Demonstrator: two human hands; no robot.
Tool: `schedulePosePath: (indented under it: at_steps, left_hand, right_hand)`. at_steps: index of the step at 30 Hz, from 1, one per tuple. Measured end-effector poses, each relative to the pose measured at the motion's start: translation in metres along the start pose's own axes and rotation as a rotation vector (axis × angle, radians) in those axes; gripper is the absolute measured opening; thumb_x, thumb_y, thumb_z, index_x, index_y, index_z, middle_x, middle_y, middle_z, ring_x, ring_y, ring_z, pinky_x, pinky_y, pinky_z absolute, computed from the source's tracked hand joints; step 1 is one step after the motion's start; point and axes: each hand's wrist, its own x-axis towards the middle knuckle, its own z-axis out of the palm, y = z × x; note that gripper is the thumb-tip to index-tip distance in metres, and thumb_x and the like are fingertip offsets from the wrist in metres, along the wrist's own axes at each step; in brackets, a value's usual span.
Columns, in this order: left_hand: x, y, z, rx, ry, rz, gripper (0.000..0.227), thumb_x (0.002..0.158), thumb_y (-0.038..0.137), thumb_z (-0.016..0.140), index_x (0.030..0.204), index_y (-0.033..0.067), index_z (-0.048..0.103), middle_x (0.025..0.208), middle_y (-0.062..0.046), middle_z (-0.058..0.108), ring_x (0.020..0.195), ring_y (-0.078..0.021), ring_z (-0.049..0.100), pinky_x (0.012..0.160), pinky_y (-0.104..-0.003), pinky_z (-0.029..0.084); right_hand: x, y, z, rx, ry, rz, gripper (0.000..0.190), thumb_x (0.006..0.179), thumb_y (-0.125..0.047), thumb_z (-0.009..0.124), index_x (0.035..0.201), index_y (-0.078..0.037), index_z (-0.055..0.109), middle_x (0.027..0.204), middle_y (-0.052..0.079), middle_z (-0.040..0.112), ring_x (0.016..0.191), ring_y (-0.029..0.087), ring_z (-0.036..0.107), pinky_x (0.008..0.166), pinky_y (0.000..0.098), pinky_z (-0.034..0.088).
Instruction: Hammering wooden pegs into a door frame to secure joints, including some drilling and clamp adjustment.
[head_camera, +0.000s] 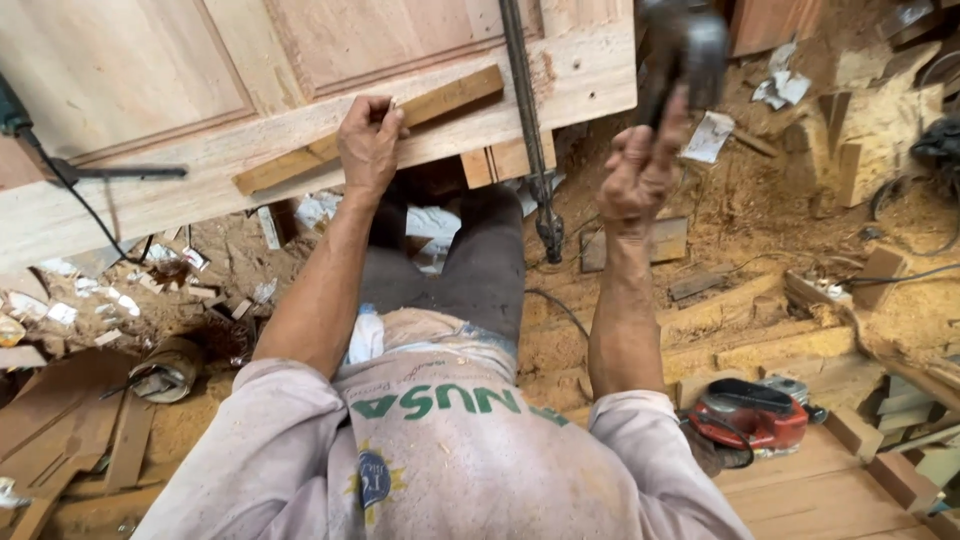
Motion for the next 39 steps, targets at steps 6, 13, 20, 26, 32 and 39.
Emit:
schedulePosePath:
  at_steps: [6,13,20,26,32,39]
  left_hand:
    - [-0.006,-0.004,-0.002,-0.030,-0.018,-0.011,0.015,0.104,0.025,0.066,0.104,0.0101,0.063,0.094,-0.005,0.069,0.071,-0.0144,0.073,0.062,-0.027,0.065]
    - [-0.003,-0.010,0.001,-0.034,0.014,0.002,0.010,0.100,0.018,0.069,0.099,0.0098,0.065,0.088,-0.002,0.070,0.065,-0.0135,0.073,0.060,-0.026,0.059]
    - [-0.005,-0.008,0.000,-0.012,0.006,0.016,0.012,0.102,0.022,0.066,0.101,0.0109,0.064,0.089,-0.002,0.069,0.066,-0.0134,0.073,0.059,-0.027,0.058]
    - [-0.004,-0.010,0.001,0.021,0.004,0.001,0.012,0.103,0.022,0.066,0.103,0.0109,0.063,0.093,-0.003,0.069,0.067,-0.0132,0.073,0.058,-0.026,0.060]
    - [-0.001,-0.005,0.000,0.008,-0.013,-0.007,0.016,0.103,0.026,0.067,0.103,0.0103,0.064,0.091,-0.003,0.070,0.067,-0.0139,0.074,0.058,-0.026,0.061]
    - [-0.001,-0.003,-0.002,0.003,-0.036,-0.013,0.011,0.103,0.021,0.065,0.102,0.0107,0.063,0.094,-0.004,0.070,0.069,-0.0140,0.074,0.060,-0.026,0.064]
  right_hand:
    - [-0.014,0.015,0.024,0.210,0.242,-0.269,0.018,0.120,-0.024,0.035,0.132,-0.020,0.047,0.091,0.013,0.061,0.063,0.016,0.050,0.048,0.0232,0.044]
    - [-0.025,0.075,0.031,-0.098,-0.129,0.118,0.042,0.125,-0.027,0.037,0.166,-0.032,0.029,0.080,-0.006,0.057,0.048,0.007,0.042,0.034,0.0175,0.047]
    - [0.007,-0.023,0.005,0.147,0.188,-0.339,0.042,0.124,-0.018,0.034,0.165,-0.028,0.034,0.090,0.016,0.066,0.062,0.018,0.051,0.050,0.0250,0.045]
    - [-0.027,0.066,0.036,0.087,0.054,-0.279,0.064,0.111,0.007,0.033,0.163,-0.030,0.036,0.161,0.009,0.048,0.059,0.011,0.038,0.054,0.0224,0.042]
    - [-0.019,0.060,0.030,-0.187,-0.078,-0.036,0.044,0.124,-0.022,0.034,0.166,-0.029,0.024,0.116,0.009,0.075,0.051,0.008,0.046,0.040,0.0210,0.056]
    - [-0.034,0.075,0.038,-0.314,-0.096,-0.051,0.047,0.122,-0.018,0.038,0.166,-0.027,0.024,0.147,0.016,0.058,0.073,0.012,0.065,0.050,0.0213,0.066]
